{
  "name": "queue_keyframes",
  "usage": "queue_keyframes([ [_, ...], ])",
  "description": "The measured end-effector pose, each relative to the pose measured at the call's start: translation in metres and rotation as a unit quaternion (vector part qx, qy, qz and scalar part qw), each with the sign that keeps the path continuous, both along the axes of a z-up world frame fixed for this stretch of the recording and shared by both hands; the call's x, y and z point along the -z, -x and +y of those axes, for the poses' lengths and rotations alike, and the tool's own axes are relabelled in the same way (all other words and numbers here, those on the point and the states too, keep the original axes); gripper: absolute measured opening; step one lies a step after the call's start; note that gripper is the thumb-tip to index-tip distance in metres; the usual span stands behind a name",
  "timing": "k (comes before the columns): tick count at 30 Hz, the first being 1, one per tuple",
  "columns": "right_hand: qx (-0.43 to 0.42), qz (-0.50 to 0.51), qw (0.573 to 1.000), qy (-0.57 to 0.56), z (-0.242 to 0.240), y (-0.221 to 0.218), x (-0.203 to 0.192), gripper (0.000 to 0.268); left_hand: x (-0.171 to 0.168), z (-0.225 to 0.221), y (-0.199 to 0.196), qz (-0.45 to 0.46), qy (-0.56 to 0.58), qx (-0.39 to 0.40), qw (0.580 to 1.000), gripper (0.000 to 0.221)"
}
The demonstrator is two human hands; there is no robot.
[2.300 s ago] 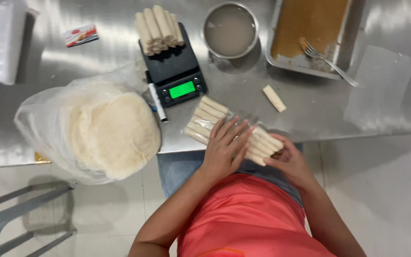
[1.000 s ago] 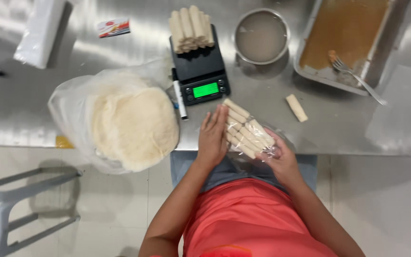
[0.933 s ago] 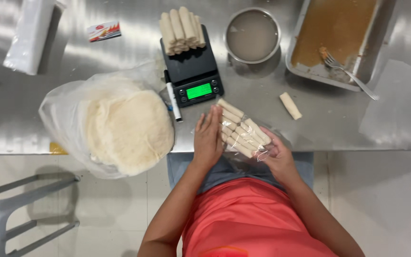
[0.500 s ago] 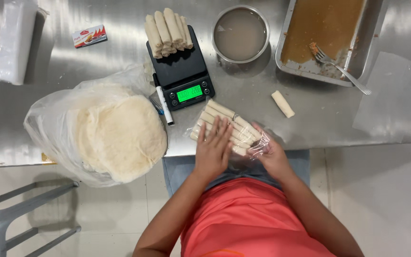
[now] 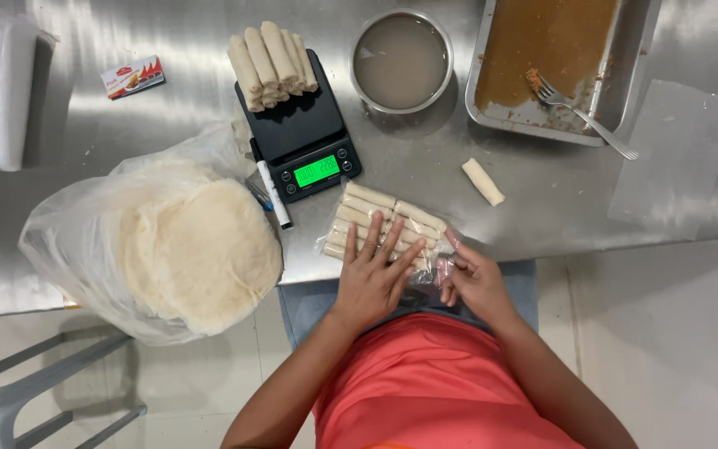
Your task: The person packages prepared lumpia rolls into plastic bags, labels the bags with stickers, and writes on the stickers with a pen.
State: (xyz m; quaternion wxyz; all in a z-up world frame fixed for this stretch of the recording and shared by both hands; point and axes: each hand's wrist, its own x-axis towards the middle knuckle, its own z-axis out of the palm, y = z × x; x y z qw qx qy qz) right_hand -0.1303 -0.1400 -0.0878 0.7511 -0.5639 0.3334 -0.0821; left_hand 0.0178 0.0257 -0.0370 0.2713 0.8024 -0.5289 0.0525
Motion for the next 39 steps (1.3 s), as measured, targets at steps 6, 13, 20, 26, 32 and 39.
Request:
queue_keyframes([
  [6,-0.069,-0.047,0.996,0.008,0.004,-0.008,-0.01,0.068,0.007,-0.023,0.007,0.007,0.052,0.035,0.998,0.045],
  [13,-0.225,-0.016,0.974,0.01,-0.081,-0.009,-0.059,0.051,0.007,-0.029,-0.022,-0.001,0.052,0.122,0.991,0.044],
  [20,-0.045,0.092,0.813,0.573,-0.097,-0.05,-0.055,0.034,0.007,-0.058,-0.073,0.011,0.102,0.338,0.936,0.046],
  [26,0.007,0.097,0.96,0.263,-0.062,0.026,-0.08,0.03,-0.009,-0.034,-0.036,-0.047,0.07,0.193,0.978,0.049],
  [32,0.055,0.094,0.994,0.006,-0.007,0.07,-0.05,0.032,0.03,-0.002,0.033,-0.022,0.079,-0.001,0.997,0.042],
  [39,-0.056,-0.023,0.992,0.107,0.015,0.034,-0.049,0.034,-0.007,-0.004,0.036,-0.061,0.156,0.023,0.986,0.012],
])
